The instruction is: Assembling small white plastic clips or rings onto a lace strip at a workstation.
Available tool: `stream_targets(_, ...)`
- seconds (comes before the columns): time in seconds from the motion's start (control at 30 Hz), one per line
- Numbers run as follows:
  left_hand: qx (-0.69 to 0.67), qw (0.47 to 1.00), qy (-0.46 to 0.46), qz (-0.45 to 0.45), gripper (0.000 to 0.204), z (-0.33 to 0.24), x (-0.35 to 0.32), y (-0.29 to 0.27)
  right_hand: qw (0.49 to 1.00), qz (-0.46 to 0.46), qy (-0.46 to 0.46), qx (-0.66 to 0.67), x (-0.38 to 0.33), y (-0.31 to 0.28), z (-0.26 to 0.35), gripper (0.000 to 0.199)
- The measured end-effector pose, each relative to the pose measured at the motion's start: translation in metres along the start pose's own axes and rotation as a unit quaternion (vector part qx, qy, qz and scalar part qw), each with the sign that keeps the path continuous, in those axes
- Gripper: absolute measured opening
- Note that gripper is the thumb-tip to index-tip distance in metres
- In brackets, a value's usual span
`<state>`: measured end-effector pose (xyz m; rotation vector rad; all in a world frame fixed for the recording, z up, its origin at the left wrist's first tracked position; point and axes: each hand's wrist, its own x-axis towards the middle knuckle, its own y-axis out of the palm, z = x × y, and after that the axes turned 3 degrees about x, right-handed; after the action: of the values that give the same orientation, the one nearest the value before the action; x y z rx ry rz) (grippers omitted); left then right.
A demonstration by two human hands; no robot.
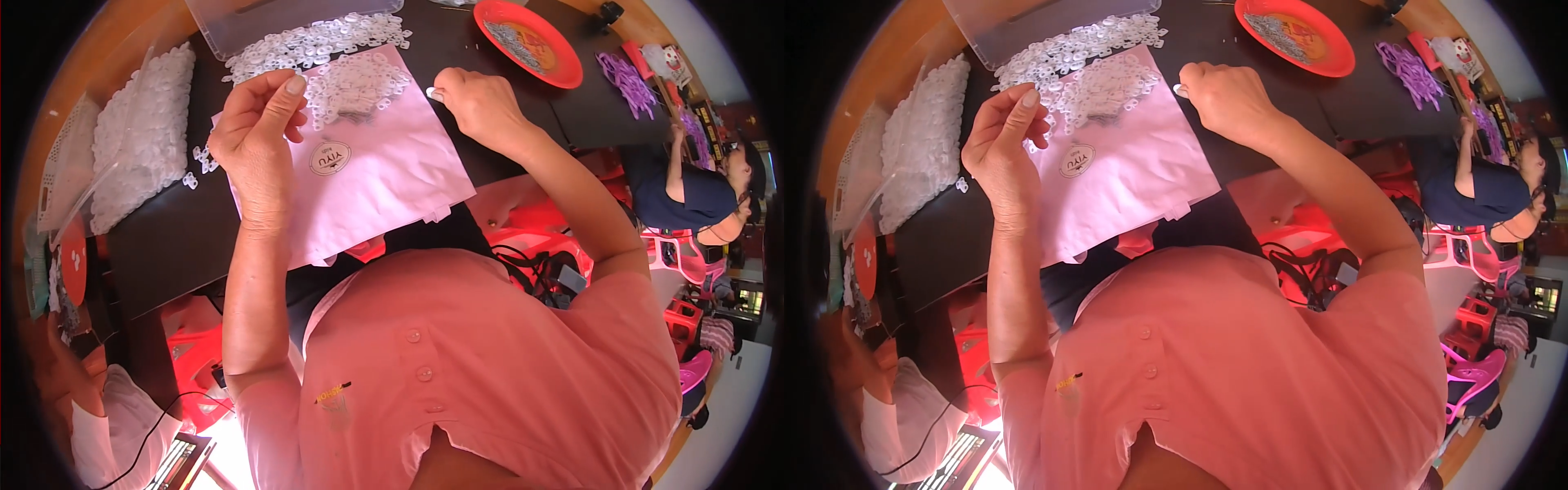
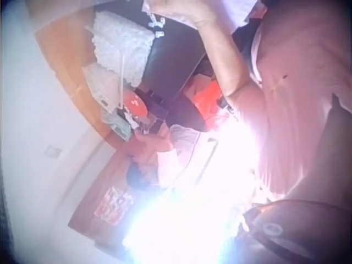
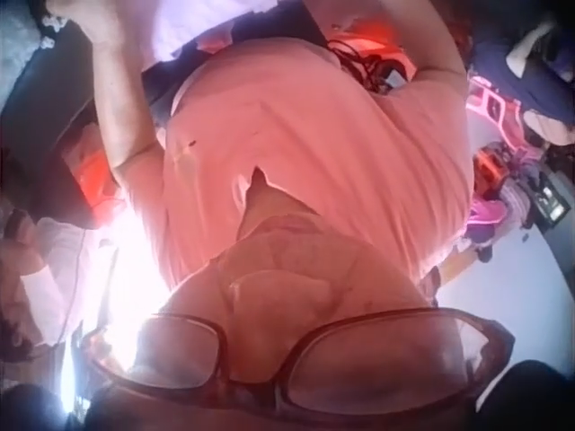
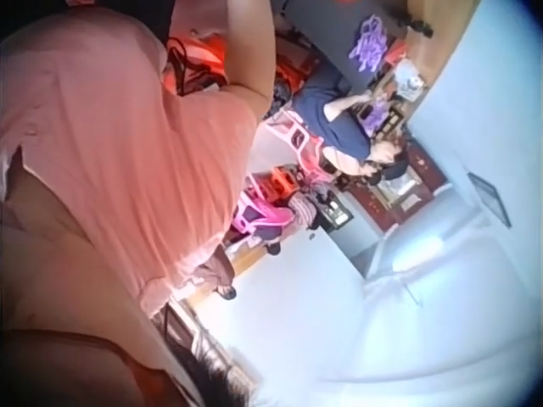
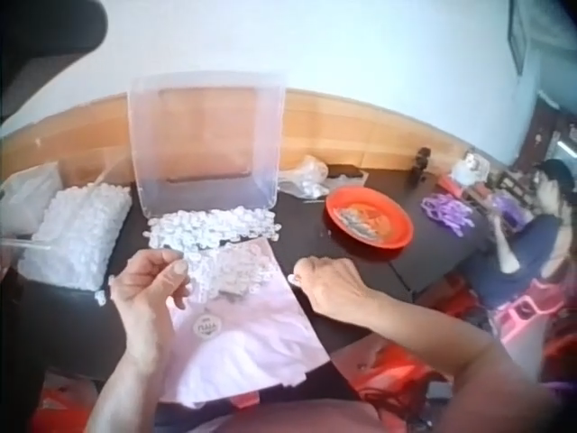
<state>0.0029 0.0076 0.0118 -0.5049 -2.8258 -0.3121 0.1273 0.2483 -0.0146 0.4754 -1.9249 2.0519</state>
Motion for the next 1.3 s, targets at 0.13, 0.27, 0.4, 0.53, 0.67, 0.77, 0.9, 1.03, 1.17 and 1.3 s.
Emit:
stream_targets(0.13,0.021,1.0,-0.003,0.004,0.017,0.001,-0.001,-0.002,0.999,0.043,-0.013,-0.008,0.001,-0.002,-0.006,0.016)
stream_targets(0.27,0.035,0.999,-0.01,0.007,0.015,-0.001,-0.001,0.0,0.994,0.097,-0.027,-0.03,0.005,-0.005,-0.007,0.015)
stream_targets(0.4,0.033,0.999,-0.017,0.012,0.014,-0.001,-0.002,-0.001,0.992,0.116,-0.033,-0.026,0.009,-0.007,-0.003,0.011)
stream_targets(0.53,0.019,1.0,-0.014,0.012,0.012,0.002,-0.002,-0.001,0.99,0.134,-0.023,-0.033,0.011,-0.007,-0.002,0.01)
stream_targets(0.67,0.012,1.0,-0.015,0.01,0.011,0.0,-0.003,-0.001,0.986,0.16,-0.02,-0.032,0.011,-0.007,-0.001,0.009)
stream_targets(0.77,0.017,1.0,-0.008,0.012,0.01,-0.001,-0.003,-0.001,0.984,0.178,-0.01,-0.025,0.016,-0.008,-0.002,0.008)
stream_targets(0.9,0.028,1.0,-0.006,0.011,0.011,0.0,-0.005,0.002,0.978,0.208,0.004,-0.007,0.028,-0.014,-0.008,0.009)
stream_targets(1.03,0.061,0.998,-0.004,0.024,0.015,-0.001,-0.003,0.0,0.978,0.206,-0.015,0.043,0.03,-0.01,-0.017,0.021)
stream_targets(1.17,0.06,0.998,0.013,0.035,0.015,0.003,-0.002,0.0,0.974,0.223,0.001,0.049,0.033,-0.01,-0.017,0.014)
stream_targets(1.3,0.034,0.997,-0.037,0.053,0.013,0.006,-0.005,0.0,0.969,0.249,0.001,-0.003,0.034,-0.012,-0.01,0.012)
